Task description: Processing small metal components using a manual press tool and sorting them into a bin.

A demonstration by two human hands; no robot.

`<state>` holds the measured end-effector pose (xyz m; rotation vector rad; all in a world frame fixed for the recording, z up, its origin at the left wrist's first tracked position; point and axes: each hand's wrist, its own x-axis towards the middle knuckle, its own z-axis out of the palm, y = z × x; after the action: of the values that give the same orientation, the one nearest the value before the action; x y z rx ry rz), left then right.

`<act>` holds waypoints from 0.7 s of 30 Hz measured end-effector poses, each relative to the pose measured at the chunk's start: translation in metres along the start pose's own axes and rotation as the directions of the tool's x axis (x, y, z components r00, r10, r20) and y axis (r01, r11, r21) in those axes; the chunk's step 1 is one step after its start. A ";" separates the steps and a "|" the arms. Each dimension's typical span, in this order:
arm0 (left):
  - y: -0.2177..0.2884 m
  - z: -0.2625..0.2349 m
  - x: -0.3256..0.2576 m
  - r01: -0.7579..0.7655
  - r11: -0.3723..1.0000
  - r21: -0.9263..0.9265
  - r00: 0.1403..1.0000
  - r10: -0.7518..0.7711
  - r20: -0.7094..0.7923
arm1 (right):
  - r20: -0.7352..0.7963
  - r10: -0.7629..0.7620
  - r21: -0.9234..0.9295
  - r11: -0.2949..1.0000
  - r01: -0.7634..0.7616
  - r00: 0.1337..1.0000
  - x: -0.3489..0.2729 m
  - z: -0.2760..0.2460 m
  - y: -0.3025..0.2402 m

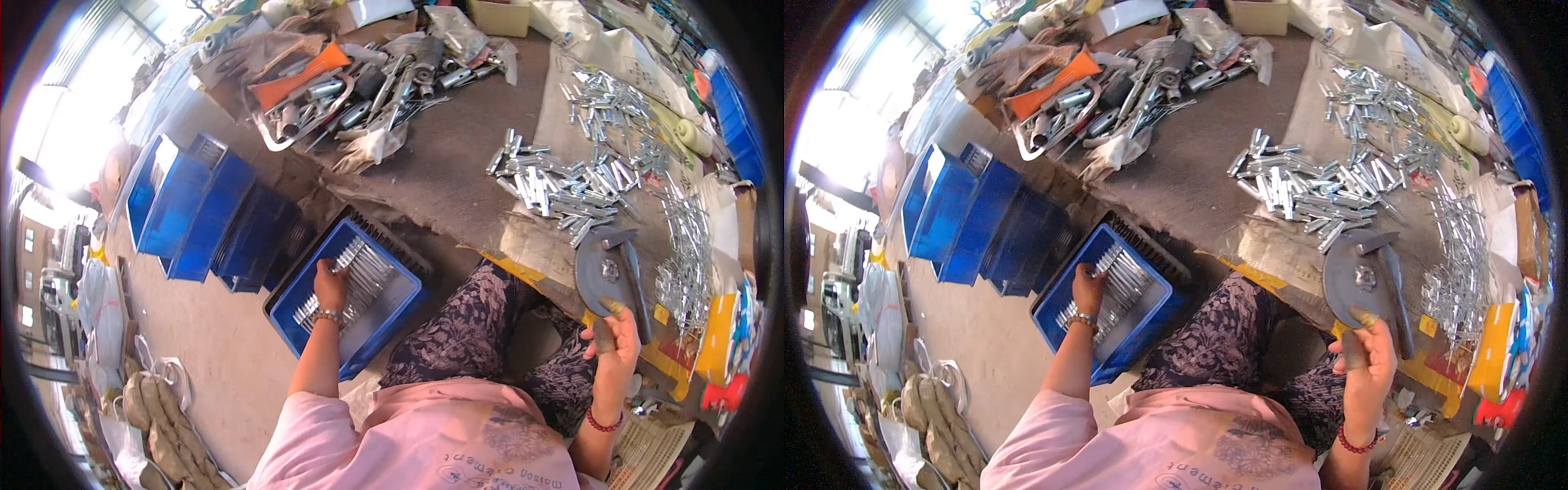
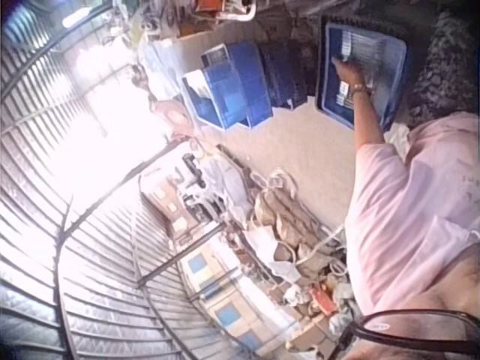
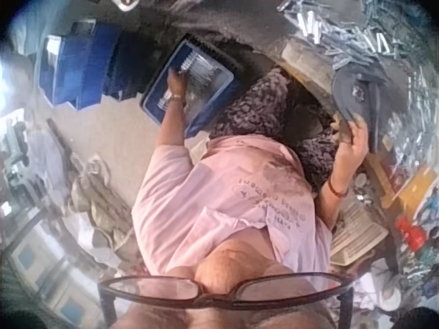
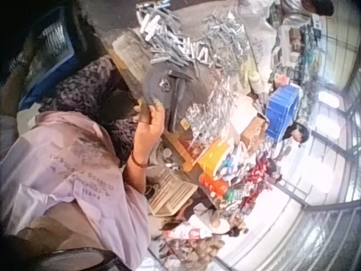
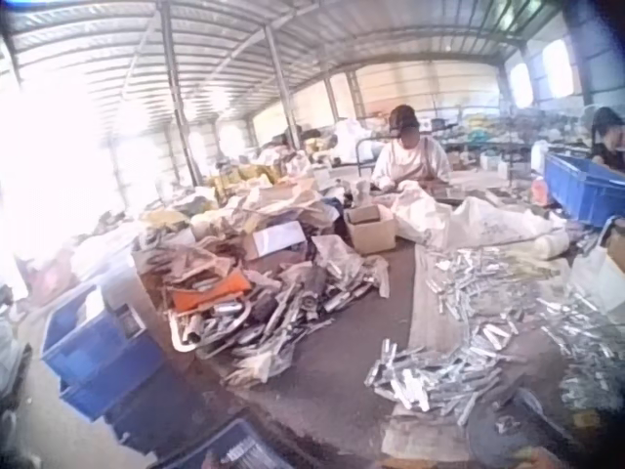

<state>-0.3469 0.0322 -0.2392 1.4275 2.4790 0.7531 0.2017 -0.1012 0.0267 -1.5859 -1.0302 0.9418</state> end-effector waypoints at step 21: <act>0.405 -0.098 -0.035 -0.767 0.451 -0.457 0.461 0.882 0.097 | 0.055 -0.124 -0.039 0.991 0.127 0.991 -0.022 -0.014 -0.006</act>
<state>-0.0616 0.1353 0.0482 2.3788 1.1376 0.9275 0.2061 -0.1250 0.0370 -1.5187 -1.1793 0.8848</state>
